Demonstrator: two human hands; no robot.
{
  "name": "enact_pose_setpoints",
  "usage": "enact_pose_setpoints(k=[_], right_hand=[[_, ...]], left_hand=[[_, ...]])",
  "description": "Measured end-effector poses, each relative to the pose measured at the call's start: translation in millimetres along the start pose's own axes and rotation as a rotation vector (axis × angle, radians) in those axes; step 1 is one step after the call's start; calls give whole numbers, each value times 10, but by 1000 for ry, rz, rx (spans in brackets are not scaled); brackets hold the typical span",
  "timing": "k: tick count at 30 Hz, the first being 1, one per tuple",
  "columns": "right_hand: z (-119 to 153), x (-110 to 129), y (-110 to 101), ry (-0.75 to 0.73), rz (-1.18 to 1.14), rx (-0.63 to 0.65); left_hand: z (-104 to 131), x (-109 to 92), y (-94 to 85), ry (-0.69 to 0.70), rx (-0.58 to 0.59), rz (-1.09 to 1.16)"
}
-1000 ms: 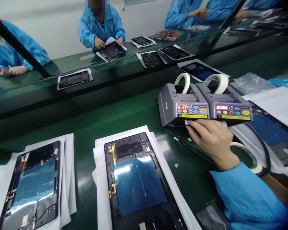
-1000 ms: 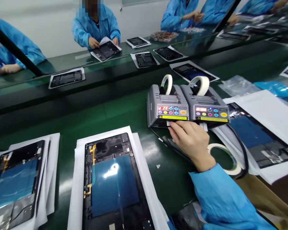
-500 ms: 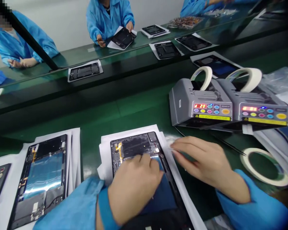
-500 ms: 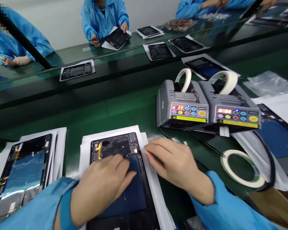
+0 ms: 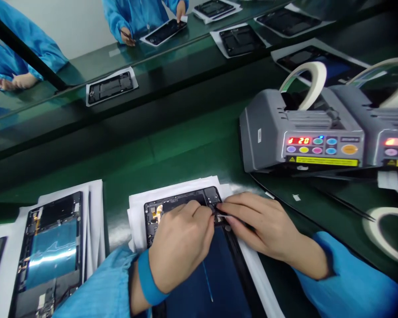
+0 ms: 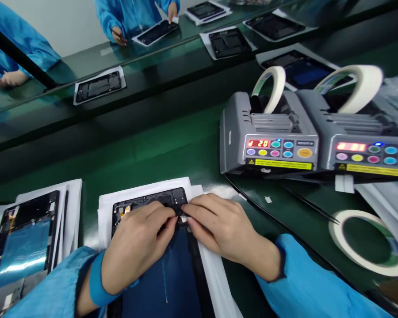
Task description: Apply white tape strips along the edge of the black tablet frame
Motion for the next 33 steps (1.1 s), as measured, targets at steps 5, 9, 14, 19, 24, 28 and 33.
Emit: enact_pose_setpoints(k=[5, 9, 14, 19, 24, 28, 33], right_hand=[[-15, 43, -16, -60, 101, 44], [-25, 52, -39, -108, 130, 80], [-28, 61, -42, -135, 141, 147], [-3, 148, -54, -222, 263, 172], [40, 130, -36, -215, 175, 115], [34, 103, -16, -189, 113, 103], [-14, 165, -42, -157, 179, 146]], left_hand=[[10, 24, 16, -13, 13, 68], [9, 35, 23, -6, 14, 90], [3, 29, 34, 29, 78, 56], [0, 16, 28, 61, 107, 34], [19, 38, 53, 66, 93, 45], [31, 50, 77, 89, 69, 58], [16, 56, 89, 92, 69, 48]])
Point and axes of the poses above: each hand's wrist, its own z-axis away from the middle knuckle, its own y-axis out of the palm, x = y × z, the point moved 4 cm from there along -z, towards the middle knuckle, and after that the axes turned 3 degrees about z, right-handed, at the moved point
